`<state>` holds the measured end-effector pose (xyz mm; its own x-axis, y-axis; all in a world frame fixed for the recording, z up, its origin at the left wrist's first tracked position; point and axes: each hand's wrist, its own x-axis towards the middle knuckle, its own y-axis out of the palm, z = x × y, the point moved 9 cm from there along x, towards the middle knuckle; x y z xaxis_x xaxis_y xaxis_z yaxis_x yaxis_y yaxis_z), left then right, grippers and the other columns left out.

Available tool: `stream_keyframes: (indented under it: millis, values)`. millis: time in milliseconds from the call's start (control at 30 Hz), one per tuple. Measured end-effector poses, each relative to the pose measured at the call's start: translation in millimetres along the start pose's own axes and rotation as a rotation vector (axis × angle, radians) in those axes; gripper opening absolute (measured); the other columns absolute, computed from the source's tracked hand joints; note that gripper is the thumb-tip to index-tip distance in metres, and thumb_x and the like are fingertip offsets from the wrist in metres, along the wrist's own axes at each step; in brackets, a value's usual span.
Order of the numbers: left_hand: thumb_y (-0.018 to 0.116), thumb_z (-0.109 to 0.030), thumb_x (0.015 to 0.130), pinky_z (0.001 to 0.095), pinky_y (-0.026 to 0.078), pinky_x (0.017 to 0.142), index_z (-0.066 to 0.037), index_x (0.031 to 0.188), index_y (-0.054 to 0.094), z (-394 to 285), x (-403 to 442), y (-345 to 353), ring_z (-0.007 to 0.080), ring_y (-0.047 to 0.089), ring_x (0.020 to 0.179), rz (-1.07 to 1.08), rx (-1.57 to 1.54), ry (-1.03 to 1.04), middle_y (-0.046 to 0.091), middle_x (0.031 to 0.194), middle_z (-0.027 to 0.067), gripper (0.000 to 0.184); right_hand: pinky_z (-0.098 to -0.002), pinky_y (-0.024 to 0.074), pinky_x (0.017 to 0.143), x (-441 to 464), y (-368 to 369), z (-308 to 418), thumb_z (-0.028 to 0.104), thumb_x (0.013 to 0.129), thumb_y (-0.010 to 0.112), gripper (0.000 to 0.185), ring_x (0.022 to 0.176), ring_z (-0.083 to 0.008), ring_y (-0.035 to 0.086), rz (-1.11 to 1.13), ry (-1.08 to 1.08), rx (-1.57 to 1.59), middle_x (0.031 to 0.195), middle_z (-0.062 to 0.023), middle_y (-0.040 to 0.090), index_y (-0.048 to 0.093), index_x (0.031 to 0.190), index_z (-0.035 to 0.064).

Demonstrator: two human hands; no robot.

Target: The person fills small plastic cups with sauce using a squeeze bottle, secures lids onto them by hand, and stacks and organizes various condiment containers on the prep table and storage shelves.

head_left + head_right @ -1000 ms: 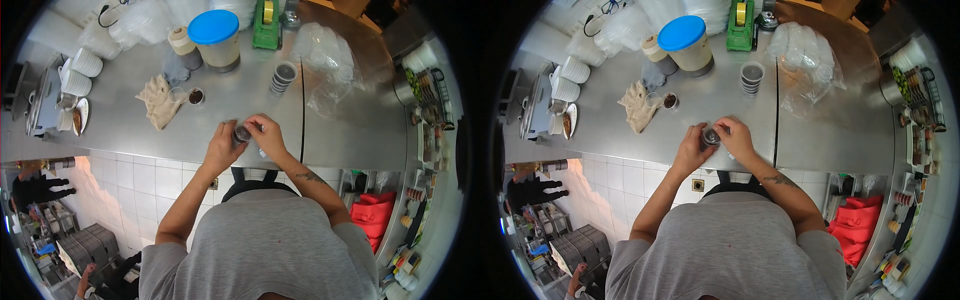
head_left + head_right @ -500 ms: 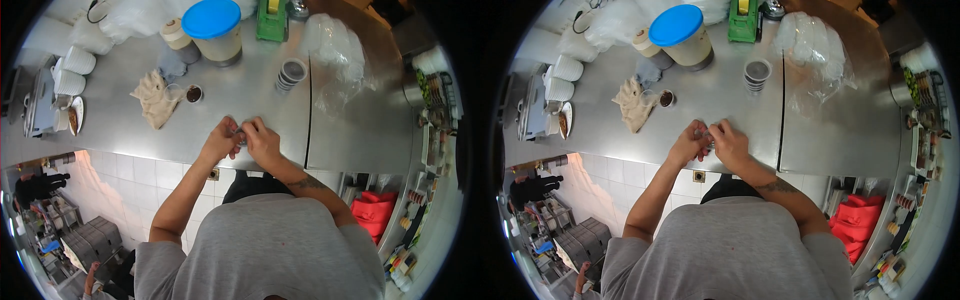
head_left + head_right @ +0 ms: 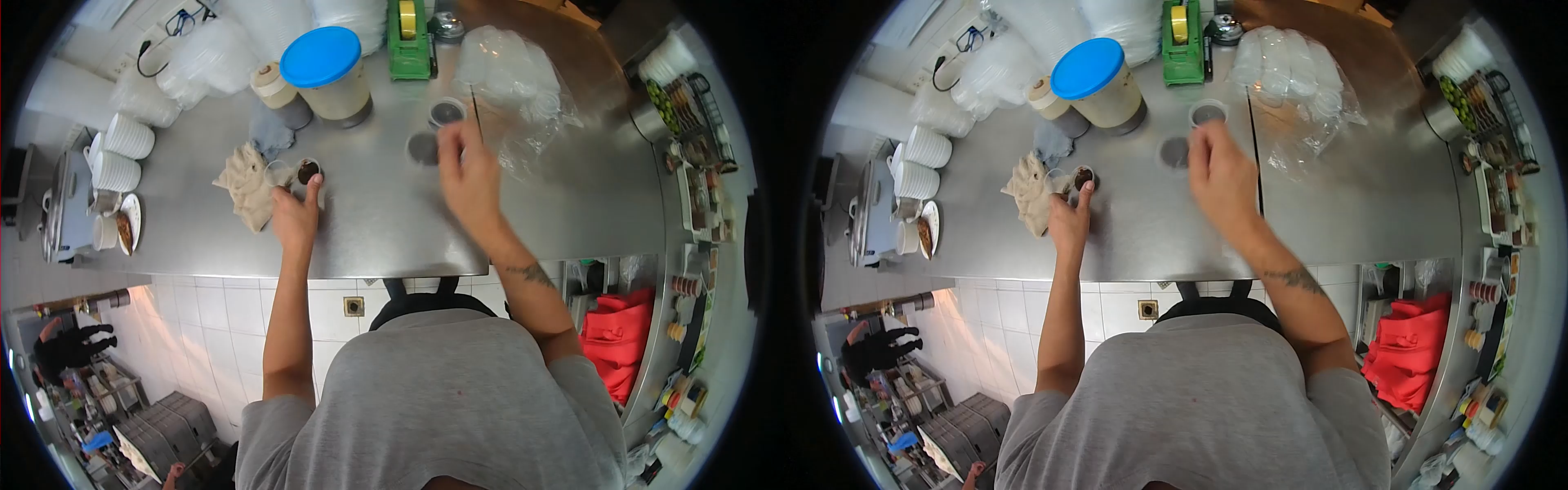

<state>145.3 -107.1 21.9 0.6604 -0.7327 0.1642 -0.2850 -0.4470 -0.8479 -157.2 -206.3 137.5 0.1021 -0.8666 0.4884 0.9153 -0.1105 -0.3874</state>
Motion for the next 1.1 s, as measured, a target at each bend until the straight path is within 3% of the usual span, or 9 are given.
stream_keyframes:
  millis: [167,267,467,533,600,700,800,900,1100]
  values:
    - [0.067,-0.054,0.081,0.0478,0.050,0.068,0.002,0.099,0.052,-16,12,15,0.0412,0.062,0.082,-0.076,0.083,0.037,0.060,0.096,0.0224,0.061,-0.0350,0.0479,0.060,56,-11,-35,0.020,0.094,0.057,0.017,0.064,-0.0246,0.062,-0.018,0.051,-0.181,0.074,-0.0120,0.063,0.057,0.092,0.0034]
    - [0.071,-0.043,0.079,0.0471,0.050,0.066,0.000,0.098,0.054,-38,-1,10,0.0404,0.061,0.079,-0.107,0.039,0.231,0.058,0.094,0.0200,0.050,-0.0332,0.0472,0.060,58,-6,-53,0.022,0.094,0.058,0.018,0.063,-0.0220,0.060,0.008,0.078,-0.197,0.072,-0.0108,0.061,0.057,0.092,0.0045]
    - [0.074,-0.021,0.074,0.0425,0.051,0.066,0.000,0.108,0.058,-82,-57,12,0.0368,0.059,0.078,0.267,-0.266,0.527,0.053,0.096,0.0190,0.043,-0.0350,0.0487,0.062,43,-34,-53,0.024,0.093,0.060,0.021,0.061,-0.0214,0.060,-0.226,0.077,-0.070,0.071,-0.0097,0.063,0.058,0.095,0.0023]
    - [0.073,-0.014,0.072,0.0400,0.052,0.070,-0.001,0.119,0.057,-93,-76,11,0.0339,0.060,0.079,0.394,-0.328,0.575,0.052,0.100,0.0170,0.051,-0.0303,0.0453,0.056,11,-7,-82,0.029,0.095,0.058,0.027,0.056,-0.0152,0.054,0.058,0.275,0.164,0.077,-0.0073,0.064,0.060,0.098,0.0019]
    - [0.071,-0.010,0.071,0.0394,0.052,0.070,0.000,0.120,0.057,-102,-88,10,0.0331,0.060,0.080,0.445,-0.343,0.659,0.052,0.102,0.0162,0.052,-0.0265,0.0400,0.051,-49,32,-109,0.029,0.096,0.055,0.028,0.051,-0.0096,0.046,0.289,0.870,0.509,0.083,-0.0048,0.064,0.063,0.100,0.0025]
    - [0.067,-0.005,0.067,0.0379,0.052,0.074,0.000,0.122,0.056,-109,-96,13,0.0317,0.059,0.084,0.563,-0.372,0.696,0.051,0.105,0.0154,0.056,-0.0259,0.0352,0.047,-93,72,-110,0.028,0.096,0.053,0.027,0.049,-0.0058,0.038,0.351,1.182,0.994,0.086,-0.0049,0.064,0.065,0.098,0.0040]
    - [0.067,-0.004,0.067,0.0381,0.051,0.076,0.001,0.122,0.056,-112,-93,15,0.0322,0.059,0.087,0.599,-0.421,0.732,0.051,0.105,0.0155,0.056,-0.0257,0.0409,0.053,-103,85,-108,0.023,0.095,0.056,0.022,0.055,-0.0073,0.047,0.488,1.140,0.931,0.088,-0.0047,0.065,0.066,0.097,0.0039]
    - [0.067,-0.004,0.067,0.0385,0.050,0.078,0.002,0.121,0.056,-109,-90,21,0.0330,0.058,0.090,0.636,-0.466,0.699,0.051,0.105,0.0157,0.056,-0.0253,0.0454,0.062,-90,83,-85,0.016,0.092,0.061,0.015,0.066,-0.0120,0.056,0.536,0.583,0.481,0.088,-0.0027,0.065,0.066,0.097,0.0036]
    - [0.071,-0.006,0.069,0.0377,0.051,0.075,0.002,0.119,0.055,-103,-88,28,0.0333,0.060,0.086,0.648,-0.491,0.607,0.054,0.104,0.0155,0.053,-0.0285,0.0480,0.068,-95,83,-68,0.008,0.087,0.064,0.008,0.075,-0.0184,0.062,0.413,0.372,0.276,0.088,-0.0059,0.065,0.065,0.094,0.0033]
